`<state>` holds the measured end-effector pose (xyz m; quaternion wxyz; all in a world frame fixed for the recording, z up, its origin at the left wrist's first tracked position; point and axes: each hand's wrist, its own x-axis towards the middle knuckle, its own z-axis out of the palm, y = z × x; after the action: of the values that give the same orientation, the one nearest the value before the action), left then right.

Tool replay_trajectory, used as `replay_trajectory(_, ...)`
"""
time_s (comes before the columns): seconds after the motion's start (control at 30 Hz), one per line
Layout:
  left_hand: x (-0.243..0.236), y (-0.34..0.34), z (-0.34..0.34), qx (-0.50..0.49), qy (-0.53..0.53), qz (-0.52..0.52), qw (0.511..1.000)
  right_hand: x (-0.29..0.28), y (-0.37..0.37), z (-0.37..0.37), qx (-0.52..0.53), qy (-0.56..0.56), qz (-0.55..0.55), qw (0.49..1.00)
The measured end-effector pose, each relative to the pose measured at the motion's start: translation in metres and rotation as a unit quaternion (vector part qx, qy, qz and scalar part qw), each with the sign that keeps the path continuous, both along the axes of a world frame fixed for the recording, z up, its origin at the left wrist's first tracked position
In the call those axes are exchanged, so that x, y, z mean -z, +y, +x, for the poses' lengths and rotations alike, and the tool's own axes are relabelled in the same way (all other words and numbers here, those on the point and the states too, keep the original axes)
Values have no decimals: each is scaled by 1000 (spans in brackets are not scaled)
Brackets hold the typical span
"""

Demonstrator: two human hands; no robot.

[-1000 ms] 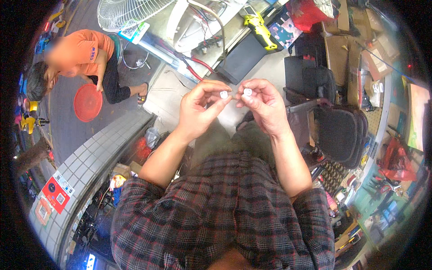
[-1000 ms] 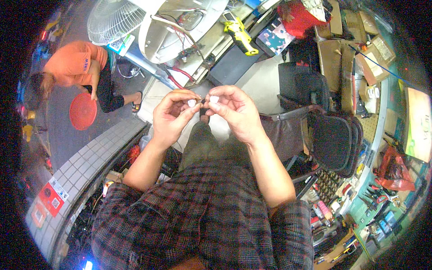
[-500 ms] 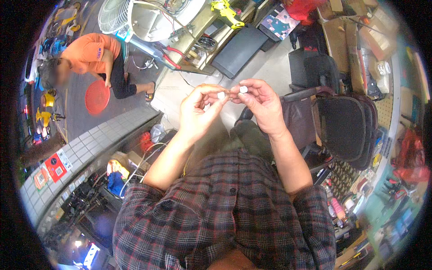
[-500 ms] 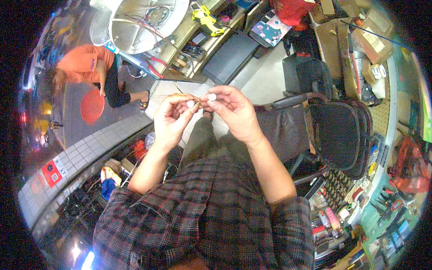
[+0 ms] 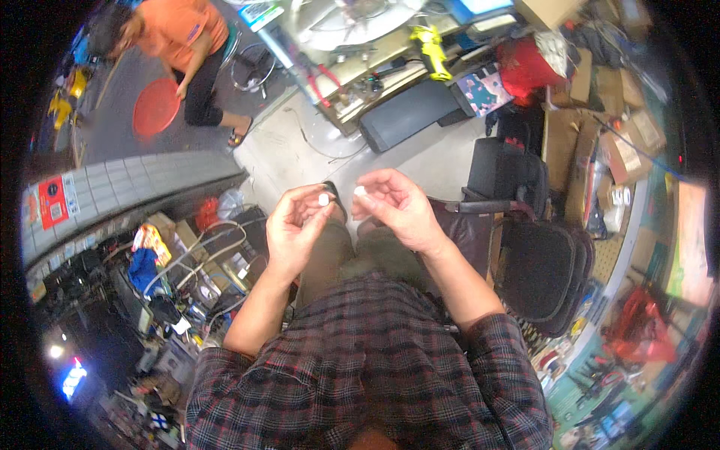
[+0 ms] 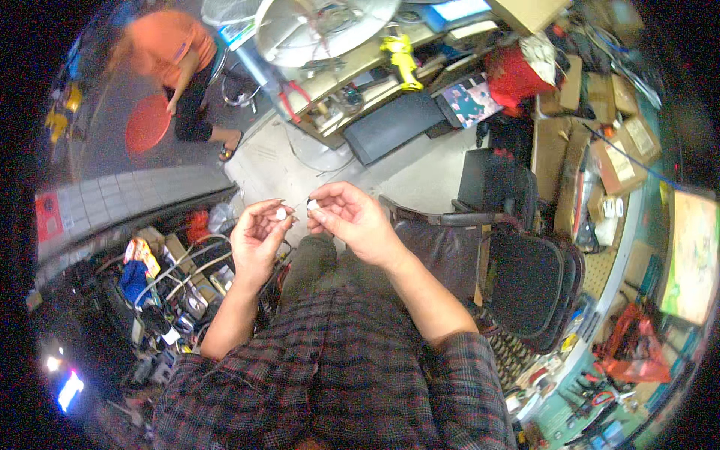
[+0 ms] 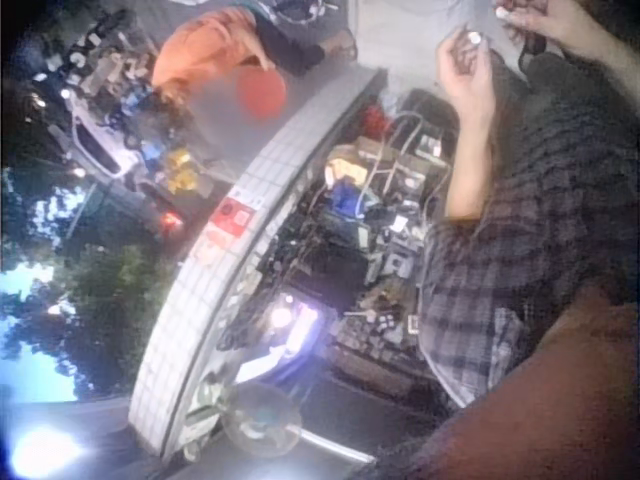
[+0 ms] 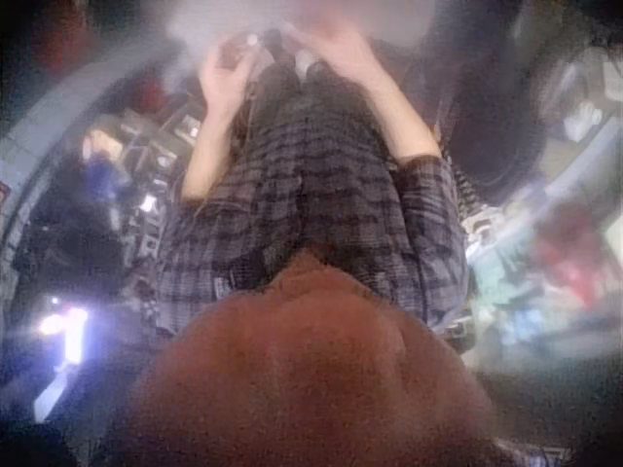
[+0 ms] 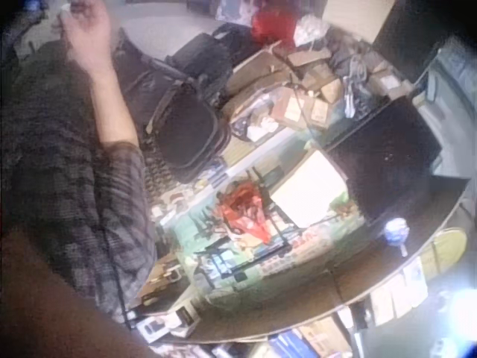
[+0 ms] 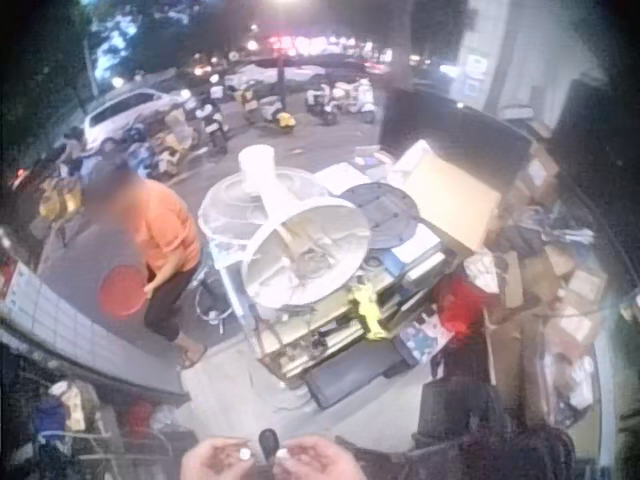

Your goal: The person repairs a ceiling fan by manipulating its internal wiring and components. They use pliers to strip wire insulation and connect wires to a small black electrical component, then reattach the component to the fan housing.

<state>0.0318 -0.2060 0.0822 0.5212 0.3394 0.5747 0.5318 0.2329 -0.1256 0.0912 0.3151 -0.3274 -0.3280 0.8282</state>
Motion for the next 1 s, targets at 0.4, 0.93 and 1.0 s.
replay_trajectory(0.4,-10,-8,-94,-119,-19,121,985,11,11,-146,-96,206,-207,952)
replay_trajectory(0.93,4,-25,-75,-283,9,91,955,44,20,-169,-243,251,-303,886)
replay_trajectory(1.0,4,-25,-64,-299,-20,104,948,44,26,-164,-264,247,-301,882)
